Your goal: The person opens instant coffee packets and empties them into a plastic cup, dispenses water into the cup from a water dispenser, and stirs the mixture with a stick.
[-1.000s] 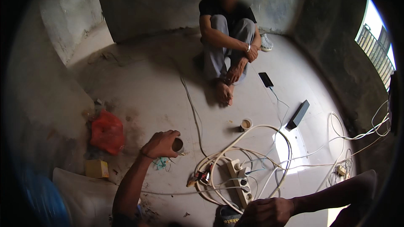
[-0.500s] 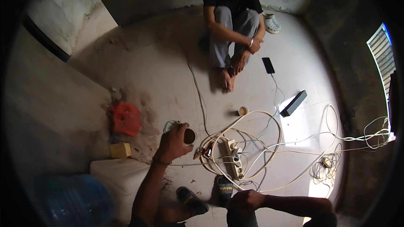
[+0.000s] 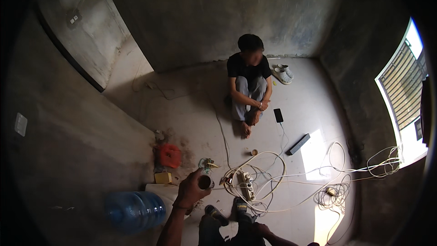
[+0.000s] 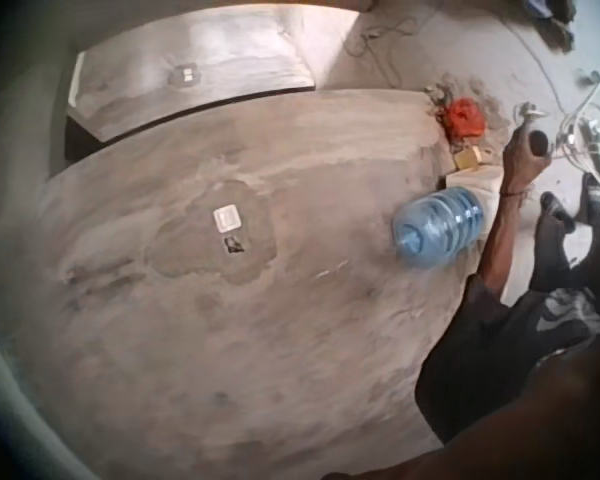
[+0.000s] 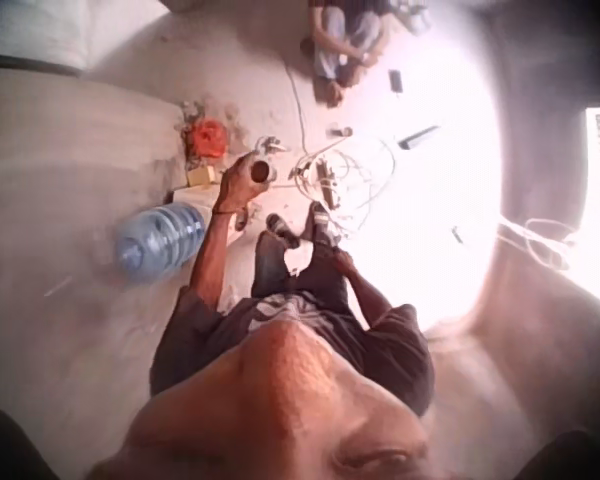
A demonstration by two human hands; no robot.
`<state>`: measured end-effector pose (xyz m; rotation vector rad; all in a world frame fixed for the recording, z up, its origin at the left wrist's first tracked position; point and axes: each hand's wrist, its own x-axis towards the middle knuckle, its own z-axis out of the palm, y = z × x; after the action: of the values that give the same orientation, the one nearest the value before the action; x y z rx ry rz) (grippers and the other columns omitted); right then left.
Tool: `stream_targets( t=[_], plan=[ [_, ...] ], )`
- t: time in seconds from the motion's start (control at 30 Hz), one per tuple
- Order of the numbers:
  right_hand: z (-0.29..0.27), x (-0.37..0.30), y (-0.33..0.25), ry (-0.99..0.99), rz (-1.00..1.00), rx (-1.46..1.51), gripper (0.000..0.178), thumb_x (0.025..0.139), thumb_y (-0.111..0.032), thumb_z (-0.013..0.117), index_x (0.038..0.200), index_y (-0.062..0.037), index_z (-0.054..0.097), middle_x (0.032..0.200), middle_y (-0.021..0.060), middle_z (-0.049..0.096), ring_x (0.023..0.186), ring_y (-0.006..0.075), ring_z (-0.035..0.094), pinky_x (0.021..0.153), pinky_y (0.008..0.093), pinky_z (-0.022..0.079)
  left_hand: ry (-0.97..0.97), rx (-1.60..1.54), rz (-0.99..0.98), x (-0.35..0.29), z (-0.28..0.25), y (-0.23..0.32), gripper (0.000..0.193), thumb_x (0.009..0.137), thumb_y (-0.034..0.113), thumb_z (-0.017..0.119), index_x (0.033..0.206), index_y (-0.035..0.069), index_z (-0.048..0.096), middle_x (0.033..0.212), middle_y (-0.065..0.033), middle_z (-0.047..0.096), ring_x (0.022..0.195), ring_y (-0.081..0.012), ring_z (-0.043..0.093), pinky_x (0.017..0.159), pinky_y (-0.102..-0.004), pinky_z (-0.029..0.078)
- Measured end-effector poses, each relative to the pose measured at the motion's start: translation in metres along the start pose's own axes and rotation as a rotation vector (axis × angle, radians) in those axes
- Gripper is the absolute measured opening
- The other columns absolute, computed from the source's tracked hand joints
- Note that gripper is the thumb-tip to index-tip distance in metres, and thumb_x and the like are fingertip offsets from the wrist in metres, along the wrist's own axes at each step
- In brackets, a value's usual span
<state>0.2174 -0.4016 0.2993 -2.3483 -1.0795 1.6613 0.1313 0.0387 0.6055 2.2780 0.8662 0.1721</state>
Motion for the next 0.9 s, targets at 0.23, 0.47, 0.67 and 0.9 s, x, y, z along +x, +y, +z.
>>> stream_targets(
  t=[0.23, 0.47, 0.67, 0.9],
  plan=[
    [-0.106, -0.014, -0.015, 0.054, -0.028, -0.199, 0.047, 0.084, -0.051, 0.062, 0.098, -0.0079, 0.071, 0.103, 0.016, 0.071, 0.098, 0.0358, 0.067, 0.086, 0.0458, 0.053, 0.358, -0.2, 0.103, -0.016, -0.106, 0.022, 0.089, 0.067, 0.023, 0.083, 0.142, 0.003, 0.041, 0.124, -0.0208, 0.059, 0.113, -0.0336, 0.06, 0.097, -0.0417, 0.048],
    [-0.159, 0.037, -0.085, 0.187, 0.024, 0.015, 0.042, 0.084, -0.047, 0.07, 0.102, -0.0095, 0.07, 0.09, 0.0119, 0.074, 0.083, 0.0264, 0.072, 0.077, 0.0403, 0.056, 0.407, -0.21, 0.177, 0.005, -0.239, 0.033, 0.098, 0.068, 0.018, 0.083, 0.15, 0.005, 0.03, 0.123, -0.0183, 0.059, 0.115, -0.0288, 0.06, 0.1, -0.0394, 0.047],
    [-0.196, 0.073, -0.199, 0.133, -0.082, 0.167, 0.032, 0.089, -0.036, 0.069, 0.103, -0.0077, 0.071, 0.087, 0.01, 0.074, 0.07, 0.0195, 0.072, 0.067, 0.034, 0.056, 0.245, -0.324, 0.316, 0.022, -0.359, 0.047, 0.112, 0.061, 0.019, 0.09, 0.15, -0.002, 0.024, 0.116, -0.0176, 0.066, 0.115, -0.0329, 0.062, 0.111, -0.0484, 0.033],
    [-0.222, 0.092, -0.25, 0.097, -0.058, 0.068, 0.03, 0.088, -0.037, 0.068, 0.103, -0.0105, 0.072, 0.094, 0.0108, 0.073, 0.087, 0.026, 0.071, 0.076, 0.0395, 0.055, 0.197, -0.369, 0.396, 0.074, -0.4, 0.028, 0.105, 0.068, 0.026, 0.087, 0.151, 0.007, 0.025, 0.126, -0.0236, 0.059, 0.112, -0.0365, 0.062, 0.093, -0.0429, 0.052]
  ],
)
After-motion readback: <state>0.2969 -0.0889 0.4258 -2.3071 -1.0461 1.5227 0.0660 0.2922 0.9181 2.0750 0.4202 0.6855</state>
